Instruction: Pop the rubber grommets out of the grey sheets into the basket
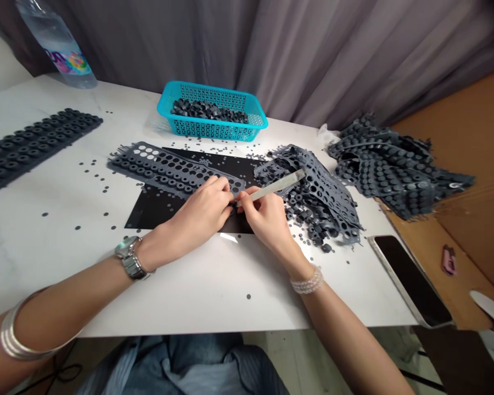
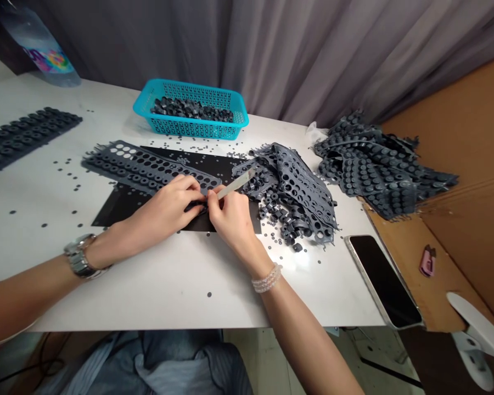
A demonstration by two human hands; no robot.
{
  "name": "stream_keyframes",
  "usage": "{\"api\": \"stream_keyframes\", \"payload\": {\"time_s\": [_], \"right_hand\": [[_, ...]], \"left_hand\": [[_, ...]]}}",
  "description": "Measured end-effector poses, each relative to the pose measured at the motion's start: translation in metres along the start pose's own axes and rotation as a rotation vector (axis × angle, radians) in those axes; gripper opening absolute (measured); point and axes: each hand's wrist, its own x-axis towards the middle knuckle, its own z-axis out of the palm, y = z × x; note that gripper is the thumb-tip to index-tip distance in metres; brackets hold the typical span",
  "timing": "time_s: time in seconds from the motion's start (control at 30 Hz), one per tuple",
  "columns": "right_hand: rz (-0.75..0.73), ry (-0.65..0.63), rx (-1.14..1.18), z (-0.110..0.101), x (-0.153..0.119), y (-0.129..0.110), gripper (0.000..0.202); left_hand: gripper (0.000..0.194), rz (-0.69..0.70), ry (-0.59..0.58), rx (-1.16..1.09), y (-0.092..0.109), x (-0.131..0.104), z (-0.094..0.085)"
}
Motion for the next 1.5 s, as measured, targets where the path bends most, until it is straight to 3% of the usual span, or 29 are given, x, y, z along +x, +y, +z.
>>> {"api": "stream_keyframes", "payload": {"time_s": [0.33, 0.43, 0.53, 0.63, 0.83, 1.0, 1.1, 1.4, 1.5], "right_hand": [[-0.05, 0.006, -0.109, 0.005, -0.002, -0.003, 0.032], [-0.017, 0.009, -0.086, 0.004, -0.001, -0.002, 0.034], [-0.014, 0.003, -0.068, 0.003, -0.001, -0.002, 0.035], [-0.006, 0.007, -0.067, 0.003, -0.001, -0.002, 0.033], [0.014, 0.011, -0.04, 0.005, -0.001, 0.0, 0.029], [0.051, 0.047, 0.085, 0.002, 0.0, 0.004, 0.03], [0.074, 0.133, 0.179, -0.003, 0.0, 0.005, 0.034], [0.093, 0.322, 0.23, -0.014, 0.004, 0.007, 0.034], [0.093, 0.43, 0.224, -0.021, 0.007, 0.01, 0.033]], "left_hand": [[0.028, -0.011, -0.026, -0.069, 0.0, 0.001, -0.005], [0.022, -0.113, 0.109, -0.206, 0.001, -0.004, -0.01], [0.014, -0.357, 0.265, -0.455, 0.004, -0.008, -0.011], [0.014, -0.555, 0.307, -0.776, 0.004, -0.009, -0.01], [0.014, -0.649, 0.52, -1.067, -0.009, -0.004, -0.022], [0.007, -0.809, 0.3, -1.499, -0.019, -0.004, -0.023], [0.011, -0.786, 0.236, -1.601, -0.02, -0.005, -0.019], [0.005, -0.794, 0.195, -1.559, -0.017, -0.011, -0.016], [0.006, -0.756, 0.169, -1.466, -0.006, 0.001, -0.013]]}}
